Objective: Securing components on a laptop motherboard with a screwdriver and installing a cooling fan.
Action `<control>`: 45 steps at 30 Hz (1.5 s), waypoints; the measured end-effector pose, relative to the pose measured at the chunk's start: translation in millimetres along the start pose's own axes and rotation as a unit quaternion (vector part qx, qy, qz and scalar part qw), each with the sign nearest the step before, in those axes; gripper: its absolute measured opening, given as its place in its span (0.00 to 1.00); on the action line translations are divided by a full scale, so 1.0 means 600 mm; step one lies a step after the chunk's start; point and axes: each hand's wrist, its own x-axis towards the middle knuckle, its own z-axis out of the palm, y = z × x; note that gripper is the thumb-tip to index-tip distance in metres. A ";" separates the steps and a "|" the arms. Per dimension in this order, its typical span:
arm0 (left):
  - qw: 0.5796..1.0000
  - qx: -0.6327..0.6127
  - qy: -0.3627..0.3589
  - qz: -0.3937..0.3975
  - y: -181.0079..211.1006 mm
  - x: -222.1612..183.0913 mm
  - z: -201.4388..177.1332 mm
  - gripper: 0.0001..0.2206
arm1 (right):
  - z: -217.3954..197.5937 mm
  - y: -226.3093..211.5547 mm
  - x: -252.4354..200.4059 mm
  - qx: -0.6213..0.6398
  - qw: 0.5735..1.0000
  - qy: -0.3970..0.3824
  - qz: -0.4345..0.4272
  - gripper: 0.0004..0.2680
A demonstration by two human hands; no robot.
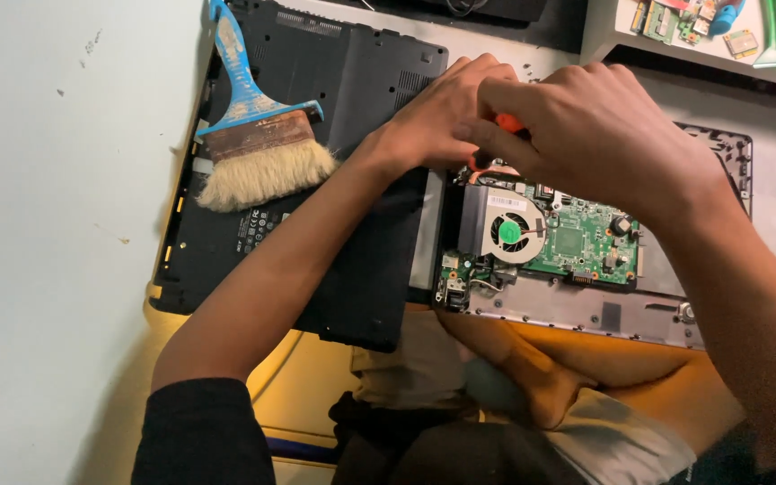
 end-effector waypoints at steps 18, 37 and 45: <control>0.999 -0.049 -0.011 -0.014 0.006 0.000 -0.011 0.12 | -0.009 -0.011 0.012 0.015 0.999 -0.023 -0.037 0.12; 0.989 -0.127 0.072 0.025 -0.011 0.014 -0.014 0.08 | -0.029 -0.017 0.011 0.043 0.997 -0.064 -0.007 0.06; 0.992 -0.111 0.058 0.005 -0.010 0.015 -0.015 0.13 | -0.038 -0.022 0.010 0.097 0.994 -0.052 -0.027 0.08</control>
